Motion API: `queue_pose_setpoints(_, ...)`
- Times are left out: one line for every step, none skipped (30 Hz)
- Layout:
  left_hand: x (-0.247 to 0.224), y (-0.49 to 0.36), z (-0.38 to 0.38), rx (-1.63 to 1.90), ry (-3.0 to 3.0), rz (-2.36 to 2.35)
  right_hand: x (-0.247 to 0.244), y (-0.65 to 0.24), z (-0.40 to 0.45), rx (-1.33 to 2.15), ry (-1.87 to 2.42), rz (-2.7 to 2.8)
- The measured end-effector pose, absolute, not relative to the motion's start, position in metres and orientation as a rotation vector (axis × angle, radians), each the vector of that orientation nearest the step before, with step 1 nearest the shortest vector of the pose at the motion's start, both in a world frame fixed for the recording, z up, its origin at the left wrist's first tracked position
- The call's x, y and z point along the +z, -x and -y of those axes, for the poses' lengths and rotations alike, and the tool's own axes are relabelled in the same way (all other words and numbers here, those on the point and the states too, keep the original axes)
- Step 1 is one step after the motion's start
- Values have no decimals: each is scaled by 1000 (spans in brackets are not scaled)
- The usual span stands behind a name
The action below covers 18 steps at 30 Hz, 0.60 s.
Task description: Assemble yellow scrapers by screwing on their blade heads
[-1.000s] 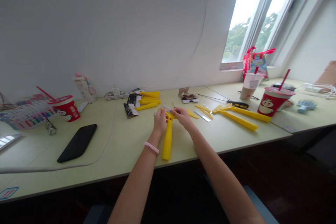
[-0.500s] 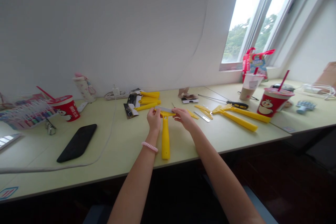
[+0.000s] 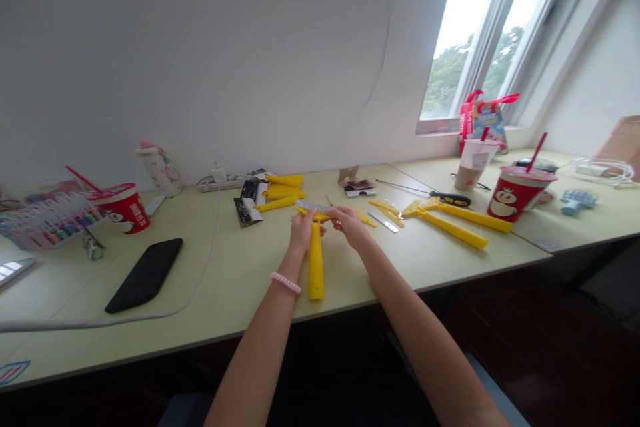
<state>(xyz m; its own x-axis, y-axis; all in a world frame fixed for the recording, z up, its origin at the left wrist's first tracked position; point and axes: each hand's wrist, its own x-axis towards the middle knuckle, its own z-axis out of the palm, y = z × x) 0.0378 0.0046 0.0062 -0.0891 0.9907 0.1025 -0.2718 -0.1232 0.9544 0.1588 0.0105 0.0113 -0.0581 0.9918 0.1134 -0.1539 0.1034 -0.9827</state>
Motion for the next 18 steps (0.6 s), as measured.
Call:
queue_pose_setpoints(6,-39,-4,1433,-1041,-975,10,-159,-11,1239,983,1197)
queue_pose_setpoints(6,-40,-3,1422,-1040,-963,10,-159,-12,1236,982,1199)
queue_pose_setpoints(7,-41,-2,1431,-1037,-958,9,-159,-13,1235,982,1197)
queue_pose_setpoints(7,-41,-1,1450,-1034,-955,9,-159,-13,1240,982,1191)
queue_pose_setpoints(8,-41,-1,1468,-1030,-956,9,-159,-14,1254,981,1182)
queue_pose_setpoints(9,-41,-1,1481,-1023,-961,9,-159,-14,1274,982,1172)
queue_pose_setpoints(10,-40,0,1484,-1012,-971,9,-159,-14,1298,987,1160)
queue_pose_setpoints(11,-40,0,1481,-998,-985,9,-159,-13,1324,995,1146)
queue_pose_setpoints(12,-40,0,1474,-987,-1002,10,-159,-13,1349,1004,1132)
queue_pose_setpoints(12,-40,0,1469,-983,-1018,10,-158,-13,1368,1014,1121)
queue_pose_setpoints(12,-40,0,1472,-983,-1033,10,-158,-13,1379,1021,1120)
queue_pose_setpoints(12,-39,0,1478,-988,-1043,11,-158,-14,1380,1027,1128)
queue_pose_setpoints(12,-39,0,1489,-993,-1051,11,-158,-15,1367,1033,1144)
queue_pose_setpoints(11,-39,-1,1497,-996,-1059,11,-158,-17,1336,1041,1162)
queue_pose_setpoints(10,-39,-2,1501,-992,-1071,11,-160,-19,1281,1057,1176)
queue_pose_setpoints(8,-39,-3,1501,-986,-1085,12,-163,-22,1198,1088,1189)
queue_pose_setpoints(7,-38,-4,1500,-982,-1101,12,-167,-25,1089,1135,1207)
queue_pose_setpoints(5,-38,-5,1497,-980,-1120,12,-173,-28,961,1205,1228)
